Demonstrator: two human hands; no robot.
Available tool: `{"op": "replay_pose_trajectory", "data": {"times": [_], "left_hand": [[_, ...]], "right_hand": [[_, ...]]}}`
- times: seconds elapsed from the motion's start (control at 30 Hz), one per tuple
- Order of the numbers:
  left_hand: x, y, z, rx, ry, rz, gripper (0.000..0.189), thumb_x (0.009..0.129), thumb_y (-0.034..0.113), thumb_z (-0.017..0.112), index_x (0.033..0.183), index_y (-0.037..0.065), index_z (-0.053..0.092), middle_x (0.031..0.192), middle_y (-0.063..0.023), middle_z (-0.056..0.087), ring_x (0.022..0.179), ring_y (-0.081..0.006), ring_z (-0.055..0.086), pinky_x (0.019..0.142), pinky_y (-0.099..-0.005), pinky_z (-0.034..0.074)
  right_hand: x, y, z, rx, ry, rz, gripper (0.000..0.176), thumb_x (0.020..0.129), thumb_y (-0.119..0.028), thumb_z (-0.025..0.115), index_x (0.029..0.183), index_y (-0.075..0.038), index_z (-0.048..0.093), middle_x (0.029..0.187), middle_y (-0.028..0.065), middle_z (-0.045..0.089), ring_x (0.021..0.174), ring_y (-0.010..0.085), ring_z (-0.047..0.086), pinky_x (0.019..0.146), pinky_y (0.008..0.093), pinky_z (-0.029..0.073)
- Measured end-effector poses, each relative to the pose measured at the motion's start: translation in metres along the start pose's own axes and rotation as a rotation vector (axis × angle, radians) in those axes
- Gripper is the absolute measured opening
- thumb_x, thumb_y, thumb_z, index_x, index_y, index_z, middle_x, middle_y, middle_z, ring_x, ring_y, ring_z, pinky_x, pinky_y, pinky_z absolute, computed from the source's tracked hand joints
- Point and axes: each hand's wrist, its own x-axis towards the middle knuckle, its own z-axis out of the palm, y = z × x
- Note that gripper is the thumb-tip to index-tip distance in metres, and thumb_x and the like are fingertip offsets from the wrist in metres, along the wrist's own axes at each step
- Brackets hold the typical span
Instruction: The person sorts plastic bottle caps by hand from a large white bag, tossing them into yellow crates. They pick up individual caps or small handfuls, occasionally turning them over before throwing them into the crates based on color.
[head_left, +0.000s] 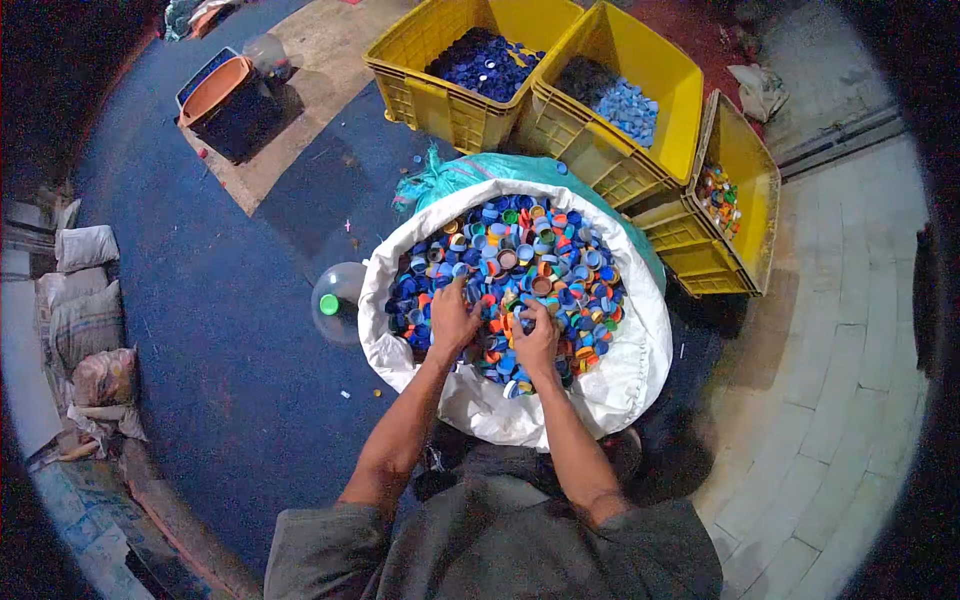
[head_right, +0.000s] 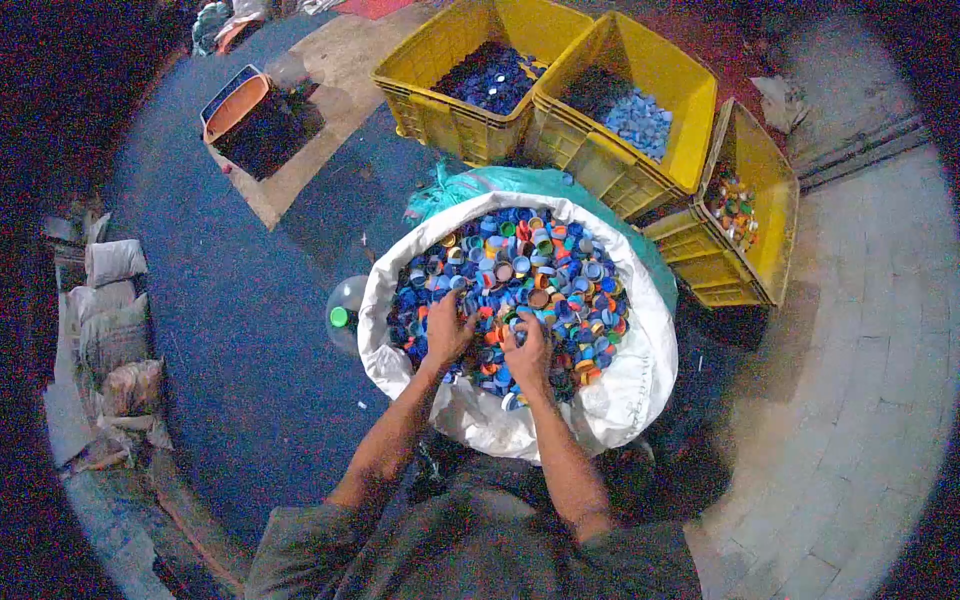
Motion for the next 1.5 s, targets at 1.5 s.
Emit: {"op": "replay_pose_trajectory", "data": {"times": [1.5], "left_hand": [[0.027,-0.025,-0.013,-0.338,0.154,-0.352,0.035,0.071,0.012,0.072,0.099,-0.001,0.056,0.093,-0.0178,0.065,0.09,-0.0322,0.063,0.08,-0.037,0.048]], "right_hand": [[0.01,-0.026,-0.011,0.895,-0.197,0.453,0.027,0.078,-0.002,0.061,0.105,-0.005,0.058,0.089,0.006,0.061,0.076,0.0173,0.06,0.063,0.0317,0.048]]}}
